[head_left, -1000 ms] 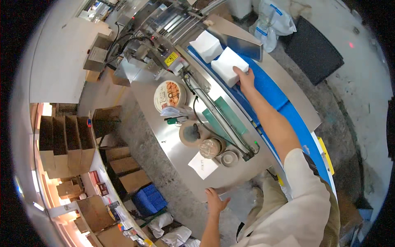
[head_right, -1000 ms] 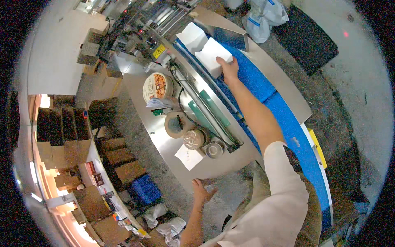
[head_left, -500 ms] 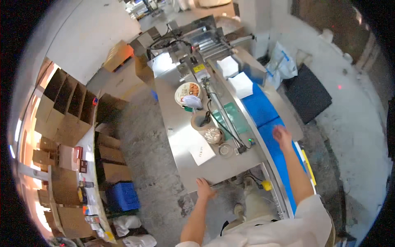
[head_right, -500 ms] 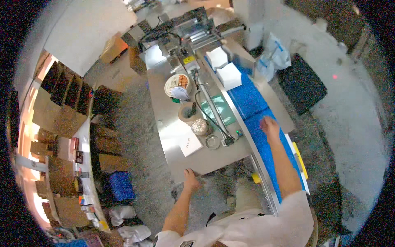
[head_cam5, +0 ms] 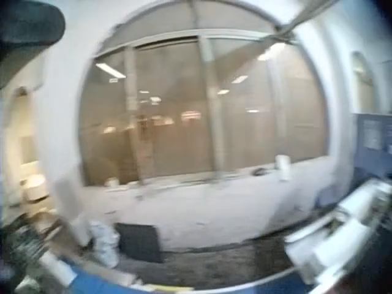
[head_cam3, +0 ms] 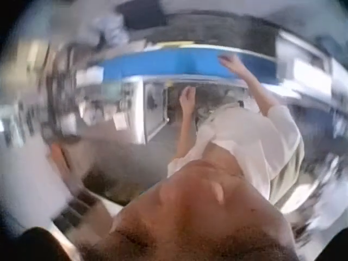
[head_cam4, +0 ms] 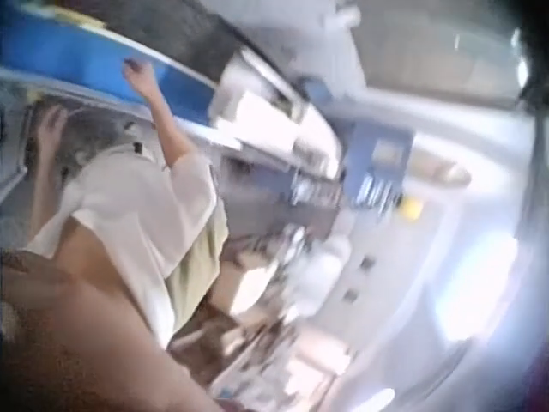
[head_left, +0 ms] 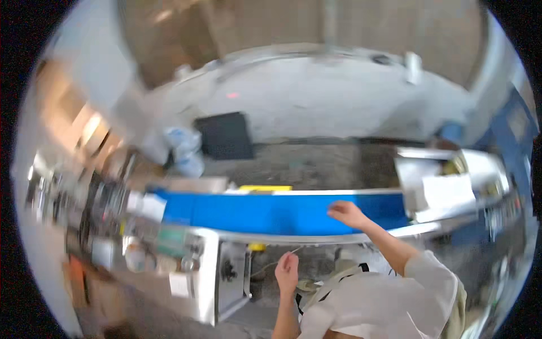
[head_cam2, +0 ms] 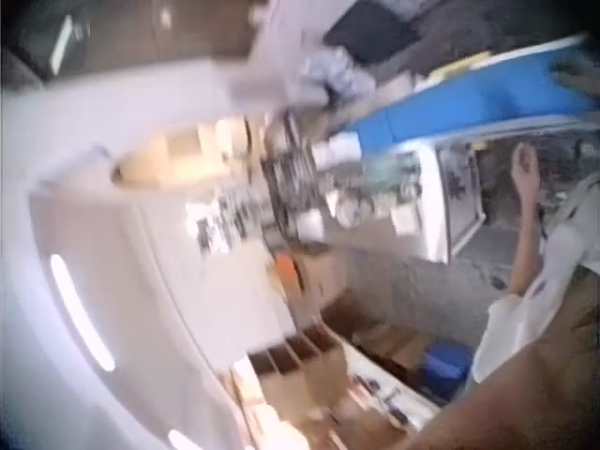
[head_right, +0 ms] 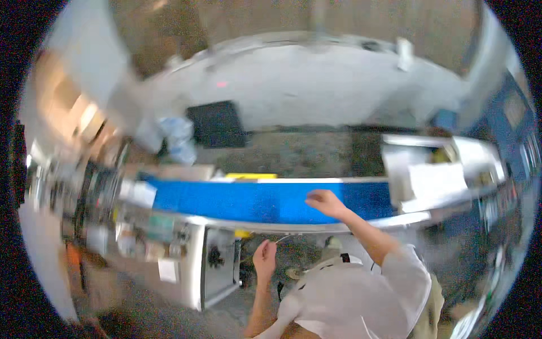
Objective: Packaging white boxes into plastic bags, sealing them using a machine, and organizing paper products on a production line.
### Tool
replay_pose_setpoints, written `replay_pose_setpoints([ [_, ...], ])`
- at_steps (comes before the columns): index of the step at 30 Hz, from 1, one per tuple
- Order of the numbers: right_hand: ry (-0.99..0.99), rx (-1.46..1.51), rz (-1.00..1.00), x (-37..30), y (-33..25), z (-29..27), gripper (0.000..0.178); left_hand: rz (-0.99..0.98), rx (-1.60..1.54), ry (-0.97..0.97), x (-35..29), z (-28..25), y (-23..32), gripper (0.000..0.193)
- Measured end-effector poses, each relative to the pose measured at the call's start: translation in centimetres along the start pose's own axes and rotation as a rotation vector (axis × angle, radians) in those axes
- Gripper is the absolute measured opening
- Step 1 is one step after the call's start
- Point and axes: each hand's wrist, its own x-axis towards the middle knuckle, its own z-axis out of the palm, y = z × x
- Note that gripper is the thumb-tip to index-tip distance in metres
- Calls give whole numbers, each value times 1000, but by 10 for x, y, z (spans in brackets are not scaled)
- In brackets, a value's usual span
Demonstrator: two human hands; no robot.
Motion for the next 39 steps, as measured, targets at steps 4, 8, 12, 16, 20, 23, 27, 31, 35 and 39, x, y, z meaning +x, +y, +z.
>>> replay_pose_setpoints([
  [4,47,-86,-122,-67,12,-120,41,-130,-32,-393,14,125,8,46],
  [8,222,275,78,-156,27,-271,40,-269,-28,-612,17,249,33,64],
  [12,934,58,-44,-251,98,-446,35,-402,-21,-735,8,375,49,80],
  [16,1047,-327,389,-304,169,-569,65,-541,-122,-939,4,444,50,74],
  [20,566,-147,612,-293,200,-579,68,-598,-216,-1099,-2,470,52,64],
  [23,536,23,616,-278,169,-558,70,-657,-295,-1063,5,463,52,60],
  [27,471,-72,585,-259,146,-527,74,-690,-328,-923,9,443,58,57],
  [31,867,-392,-15,-214,63,-455,56,-504,-237,-795,21,390,62,55],
  [35,547,364,-213,-136,15,-337,43,-415,-444,-675,29,294,72,62],
  [39,-11,734,375,-64,24,-168,63,-306,-603,-607,21,175,88,64],
])
